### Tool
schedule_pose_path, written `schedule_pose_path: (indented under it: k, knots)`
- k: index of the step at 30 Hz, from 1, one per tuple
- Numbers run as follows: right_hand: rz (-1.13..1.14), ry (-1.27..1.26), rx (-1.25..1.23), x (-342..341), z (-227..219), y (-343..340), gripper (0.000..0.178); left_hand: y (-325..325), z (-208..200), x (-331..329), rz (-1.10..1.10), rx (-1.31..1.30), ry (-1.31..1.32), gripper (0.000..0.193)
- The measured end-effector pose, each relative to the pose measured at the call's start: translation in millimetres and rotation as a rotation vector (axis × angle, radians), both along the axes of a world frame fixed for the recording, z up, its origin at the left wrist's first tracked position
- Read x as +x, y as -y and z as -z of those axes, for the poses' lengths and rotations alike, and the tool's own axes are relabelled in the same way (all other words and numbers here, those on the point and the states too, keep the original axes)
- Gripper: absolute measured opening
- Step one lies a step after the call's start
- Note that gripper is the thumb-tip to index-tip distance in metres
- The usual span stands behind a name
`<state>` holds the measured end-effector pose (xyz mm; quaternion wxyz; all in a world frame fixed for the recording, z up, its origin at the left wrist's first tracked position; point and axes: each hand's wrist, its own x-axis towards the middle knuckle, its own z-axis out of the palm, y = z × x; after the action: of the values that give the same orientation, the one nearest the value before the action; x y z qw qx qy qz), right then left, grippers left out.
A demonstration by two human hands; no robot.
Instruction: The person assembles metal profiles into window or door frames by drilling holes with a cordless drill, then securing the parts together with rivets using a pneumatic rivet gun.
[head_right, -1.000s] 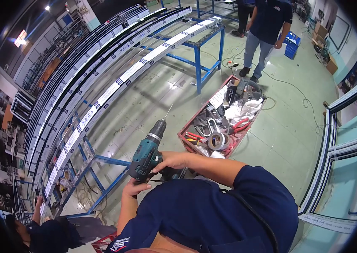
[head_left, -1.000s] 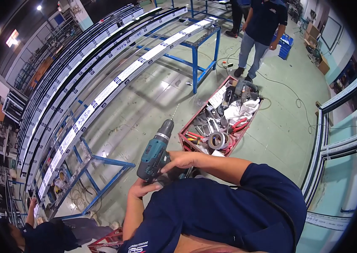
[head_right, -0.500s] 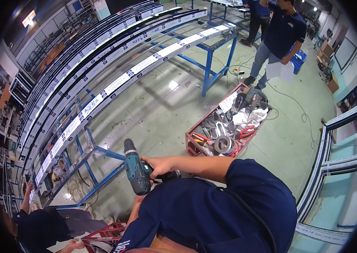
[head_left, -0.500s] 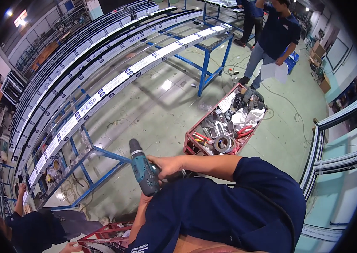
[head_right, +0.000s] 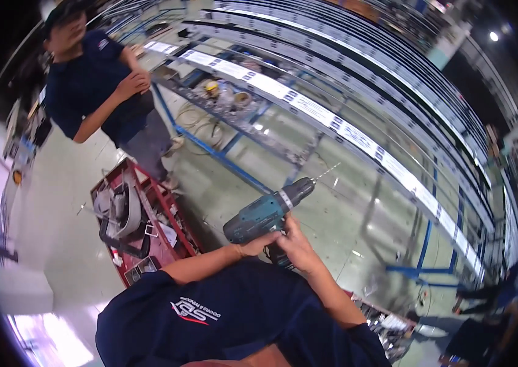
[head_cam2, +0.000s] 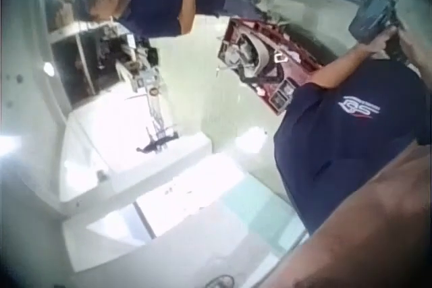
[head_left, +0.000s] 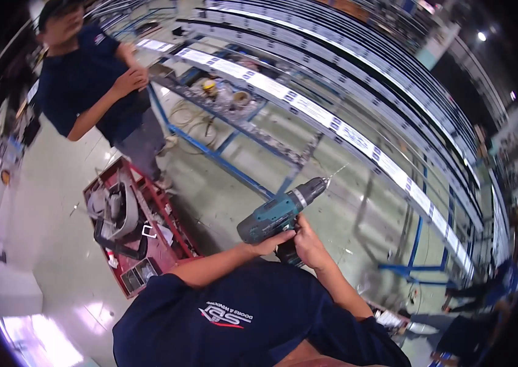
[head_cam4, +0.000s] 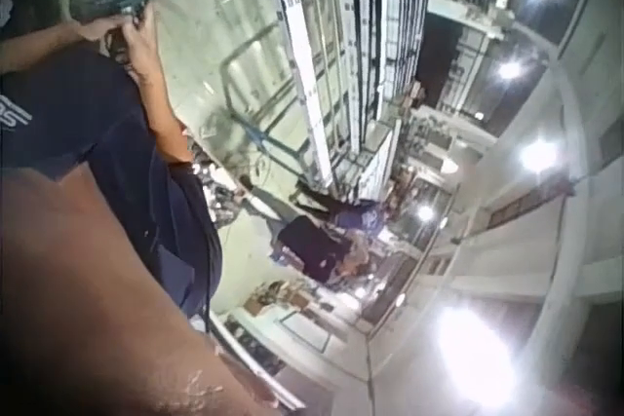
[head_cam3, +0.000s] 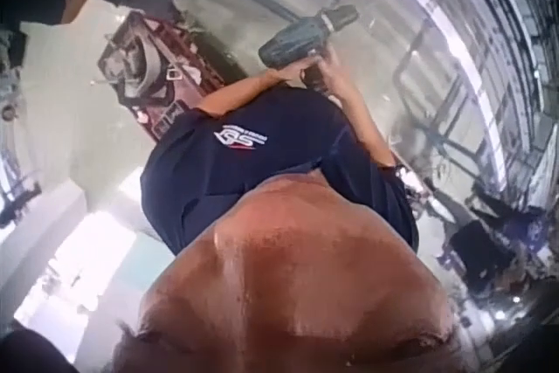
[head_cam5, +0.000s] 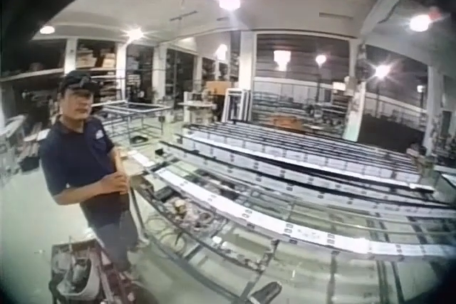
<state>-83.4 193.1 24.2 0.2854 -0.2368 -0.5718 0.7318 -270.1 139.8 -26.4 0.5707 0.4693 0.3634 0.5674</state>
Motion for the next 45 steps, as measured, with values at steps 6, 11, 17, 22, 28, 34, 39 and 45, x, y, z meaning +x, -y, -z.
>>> schedule_pose_path:
  k: [6, 11, 17, 22, 28, 34, 39, 45]
  knots:
    - [-0.201, 0.384, 0.664, -61, -33, -48, 0.072, 26, -7, -74, -0.440, 0.167, -0.458, 0.040]
    - [-0.159, 0.558, 0.555, -67, 8, -131, 0.056, 44, 33, -157, -0.653, -0.041, -0.854, 0.028]
    - [-0.126, 0.558, 0.336, -70, 76, -249, 0.049, 52, 74, -219, -0.859, -0.162, -1.213, 0.029]
    - [-0.170, 0.538, 0.317, -157, 81, -333, 0.042, -15, 41, -259, -1.127, -0.320, -0.534, 0.032]
    - [-0.468, 0.477, 0.488, -345, 65, -410, 0.041, -62, 57, -319, -1.377, -0.398, -0.306, 0.034]
    - [-0.642, 0.399, 0.538, -539, 97, -437, 0.040, -89, 46, -426, -1.375, -0.396, -0.432, 0.040]
    - [-0.628, 0.435, 0.489, -687, 105, -444, 0.039, -96, 43, -565, -1.387, -0.410, -0.396, 0.043]
    - [-0.439, 0.404, 0.538, -819, 73, -512, 0.039, -135, -11, -704, -1.280, -0.411, -0.411, 0.011]
